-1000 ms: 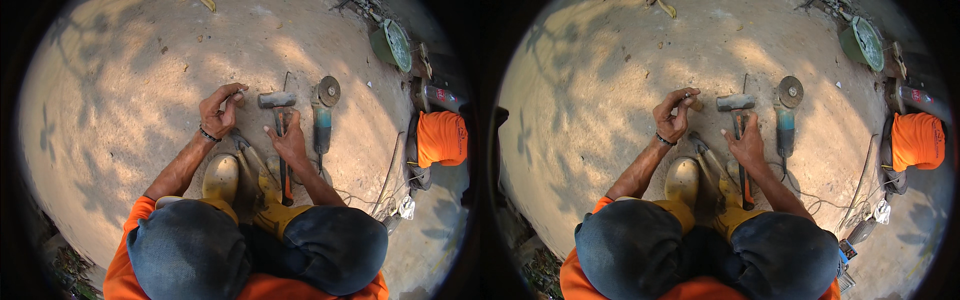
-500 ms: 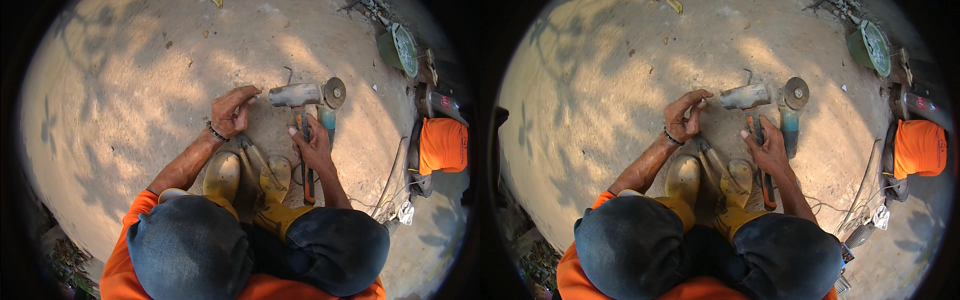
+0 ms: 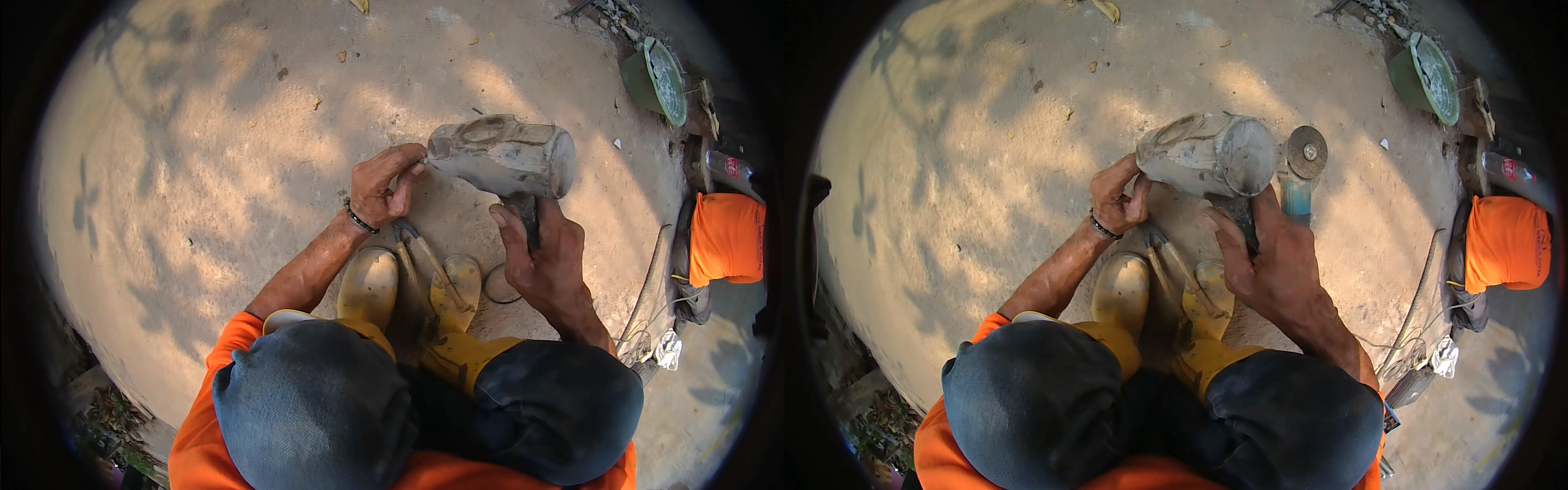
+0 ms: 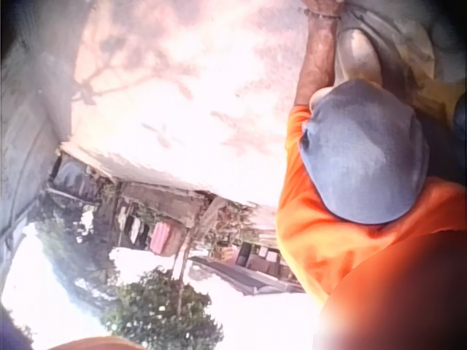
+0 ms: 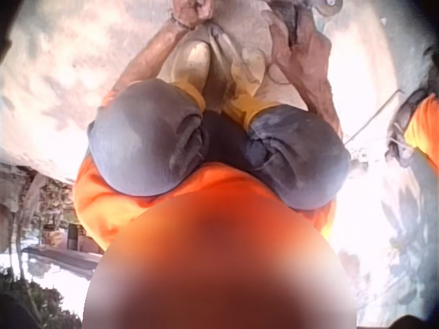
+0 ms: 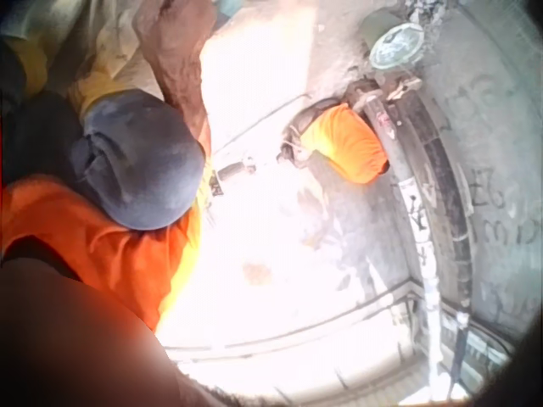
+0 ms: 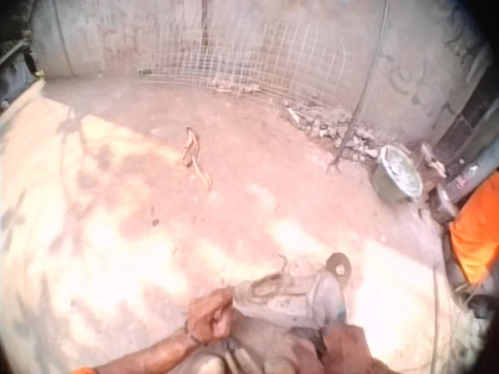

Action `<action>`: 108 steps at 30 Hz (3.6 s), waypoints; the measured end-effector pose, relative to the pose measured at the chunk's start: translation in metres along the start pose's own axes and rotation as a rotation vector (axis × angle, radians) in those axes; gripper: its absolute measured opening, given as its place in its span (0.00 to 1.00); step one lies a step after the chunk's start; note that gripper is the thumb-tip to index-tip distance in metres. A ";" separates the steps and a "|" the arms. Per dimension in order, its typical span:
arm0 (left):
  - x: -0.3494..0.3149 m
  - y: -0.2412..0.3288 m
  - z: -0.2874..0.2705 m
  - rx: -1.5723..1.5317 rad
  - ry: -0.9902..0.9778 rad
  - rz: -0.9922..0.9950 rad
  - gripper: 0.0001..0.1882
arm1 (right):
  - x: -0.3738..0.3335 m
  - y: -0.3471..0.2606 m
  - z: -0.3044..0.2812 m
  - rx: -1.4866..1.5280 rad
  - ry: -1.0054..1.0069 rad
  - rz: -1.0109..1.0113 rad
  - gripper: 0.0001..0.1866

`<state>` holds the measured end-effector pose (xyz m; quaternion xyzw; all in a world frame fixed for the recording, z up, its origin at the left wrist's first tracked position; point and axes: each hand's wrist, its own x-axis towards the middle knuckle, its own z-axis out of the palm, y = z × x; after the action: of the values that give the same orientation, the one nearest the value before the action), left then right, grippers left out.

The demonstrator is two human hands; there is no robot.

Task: The person uses a hammer and pliers to insert and secure metal pins into a small white pipe fitting. They repeatedly tap the pins with the hammer, adjust the fitting, and use pliers to manipulate the pins until they are seated.

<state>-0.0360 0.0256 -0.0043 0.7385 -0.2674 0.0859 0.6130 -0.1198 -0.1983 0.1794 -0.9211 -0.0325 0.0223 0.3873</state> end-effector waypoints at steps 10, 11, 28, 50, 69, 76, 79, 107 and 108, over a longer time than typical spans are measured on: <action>-0.002 -0.007 0.004 -0.002 -0.026 0.003 0.16 | -0.004 -0.010 -0.014 -0.095 -0.007 0.073 0.17; -0.003 -0.008 0.004 -0.006 -0.034 0.002 0.16 | -0.005 -0.012 -0.020 -0.102 0.036 0.045 0.16; -0.018 -0.023 0.007 0.016 -0.117 -0.068 0.20 | -0.016 -0.007 -0.030 -0.093 0.247 -0.093 0.13; -0.010 -0.015 -0.005 0.045 -0.168 -0.193 0.23 | -0.017 0.054 0.028 0.390 0.060 0.359 0.21; 0.034 0.076 -0.036 0.040 -1.020 -0.511 0.27 | 0.028 0.046 0.021 -0.058 -0.468 -0.002 0.19; 0.030 0.054 -0.093 0.435 -1.025 -0.311 0.29 | 0.008 0.028 -0.040 -0.069 -0.069 0.138 0.19; 0.007 0.037 -0.126 0.507 -0.895 -0.766 0.24 | 0.020 0.052 -0.077 -0.020 0.290 0.403 0.18; -0.039 0.029 -0.022 -0.601 -0.146 -1.179 0.16 | -0.019 0.096 0.047 -0.217 0.020 0.221 0.17; -0.039 0.029 -0.022 -0.588 -0.158 -1.164 0.15 | -0.020 0.095 0.050 -0.127 0.152 0.189 0.16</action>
<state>-0.0792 0.0545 0.0079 0.5682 0.1194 -0.3910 0.7142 -0.1389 -0.2309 0.0771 -0.9417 0.0824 -0.0133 0.3259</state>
